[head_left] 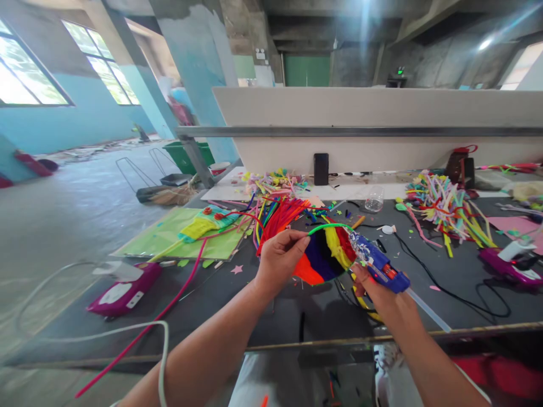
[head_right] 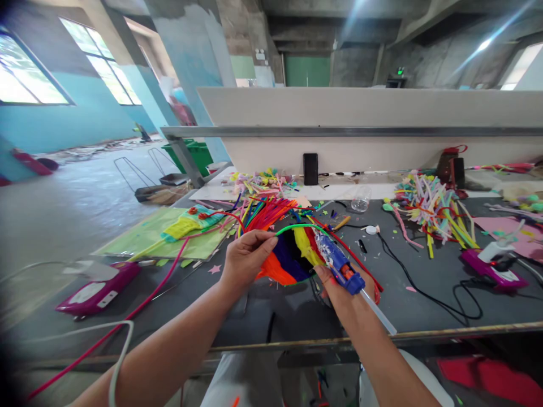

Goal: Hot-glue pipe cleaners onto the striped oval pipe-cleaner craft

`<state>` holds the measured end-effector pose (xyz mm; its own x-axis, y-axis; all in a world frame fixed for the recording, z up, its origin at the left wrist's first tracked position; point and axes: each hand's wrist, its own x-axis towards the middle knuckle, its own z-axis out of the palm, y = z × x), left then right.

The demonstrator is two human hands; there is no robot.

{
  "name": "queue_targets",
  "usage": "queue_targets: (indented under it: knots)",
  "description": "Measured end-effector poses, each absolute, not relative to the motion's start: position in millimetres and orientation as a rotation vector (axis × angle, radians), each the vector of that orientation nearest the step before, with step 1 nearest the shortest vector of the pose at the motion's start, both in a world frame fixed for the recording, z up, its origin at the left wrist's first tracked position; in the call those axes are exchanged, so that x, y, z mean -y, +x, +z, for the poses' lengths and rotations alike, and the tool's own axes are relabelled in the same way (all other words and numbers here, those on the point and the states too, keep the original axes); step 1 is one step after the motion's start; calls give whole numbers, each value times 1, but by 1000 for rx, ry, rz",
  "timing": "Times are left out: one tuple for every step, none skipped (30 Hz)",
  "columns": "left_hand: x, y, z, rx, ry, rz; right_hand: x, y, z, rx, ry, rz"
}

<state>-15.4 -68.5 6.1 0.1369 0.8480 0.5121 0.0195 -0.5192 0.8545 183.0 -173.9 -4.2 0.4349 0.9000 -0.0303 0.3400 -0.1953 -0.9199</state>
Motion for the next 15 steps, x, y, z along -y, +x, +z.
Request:
queue_targets:
  knots:
    - [69,-16,6,-850,1713,1465,174,180,-1,1031,-1804,751]
    - [69,-16,5,-855,1728,1466,174,177,2,999,-1847,756]
    - [69,-16,5,-859,1745,1467,175,173,4,982,-1865,754]
    - [70,-16,5,-864,1769,1466,175,169,7,979,-1853,745]
    - [70,-17,6,-868,1803,1469,176,164,9,970,-1826,734]
    - [71,-17,7,-874,1850,1476,177,161,10,955,-1794,720]
    - [71,-18,8,-881,1915,1492,179,157,11,939,-1763,701]
    - [72,-19,9,-886,1997,1522,180,155,11,917,-1735,684]
    - [73,-20,11,-885,2092,1564,181,153,10,896,-1708,674]
    - [74,-22,12,-877,2197,1612,181,153,8,890,-1692,670]
    - [75,-23,14,-860,2300,1661,181,155,7,894,-1683,669]
    - [75,-24,15,-832,2397,1707,181,157,5,897,-1681,679]
    - [76,-25,15,-795,2485,1750,181,160,4,906,-1683,706]
    - [76,-26,15,-752,2568,1780,181,163,3,921,-1694,744]
    - [75,-27,15,-707,2652,1790,181,166,3,940,-1715,777]
